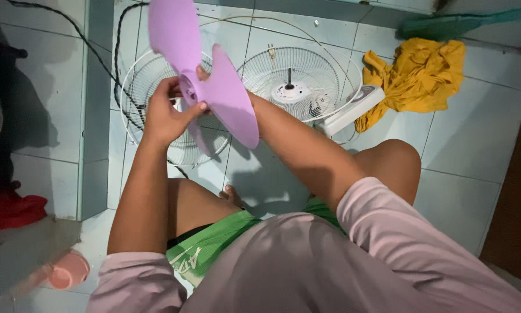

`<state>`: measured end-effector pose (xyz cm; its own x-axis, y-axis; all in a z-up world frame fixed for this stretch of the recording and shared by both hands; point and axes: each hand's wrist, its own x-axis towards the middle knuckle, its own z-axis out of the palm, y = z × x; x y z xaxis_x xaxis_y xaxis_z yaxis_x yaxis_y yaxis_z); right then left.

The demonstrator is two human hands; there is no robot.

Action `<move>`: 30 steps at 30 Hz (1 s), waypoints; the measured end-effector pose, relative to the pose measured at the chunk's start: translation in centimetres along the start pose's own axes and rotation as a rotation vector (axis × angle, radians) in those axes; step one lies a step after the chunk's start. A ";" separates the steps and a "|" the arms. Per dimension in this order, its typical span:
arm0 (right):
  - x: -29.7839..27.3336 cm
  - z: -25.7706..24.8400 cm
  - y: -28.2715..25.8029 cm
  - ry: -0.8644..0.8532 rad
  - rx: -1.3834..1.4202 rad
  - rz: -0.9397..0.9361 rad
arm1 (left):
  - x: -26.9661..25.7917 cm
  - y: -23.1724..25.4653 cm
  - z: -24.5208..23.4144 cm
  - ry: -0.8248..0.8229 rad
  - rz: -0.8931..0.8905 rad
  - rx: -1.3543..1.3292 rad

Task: The person sits on the floor and assembles a small electric fan by attaching the purple blades to the motor hub and securing the front wire cage. The person handles the fan blades, motor hub, and front cage to complete the assembly.

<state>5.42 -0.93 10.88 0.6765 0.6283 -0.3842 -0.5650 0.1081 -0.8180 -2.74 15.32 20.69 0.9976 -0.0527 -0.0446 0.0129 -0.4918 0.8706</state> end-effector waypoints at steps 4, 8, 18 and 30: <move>-1.2 -1.9 0.2 0.205 -0.367 -0.089 | 0.2 -3.7 -0.2 0.112 -0.036 0.051; -5.3 -7.2 0.2 0.435 -0.743 -0.234 | 1.4 -8.4 -0.7 0.190 -0.249 0.258; -20.0 -12.7 0.5 0.437 -1.370 0.166 | 0.8 -19.0 1.5 0.351 -0.922 0.368; -22.1 -11.9 2.2 0.370 -1.496 0.077 | 1.2 -22.7 5.4 0.009 -0.938 0.577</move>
<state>-5.14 -23.71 12.53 0.8721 0.3515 -0.3403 0.2182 -0.9020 -0.3725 -2.24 21.70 -1.78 0.6085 0.5592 -0.5630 0.7346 -0.6653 0.1332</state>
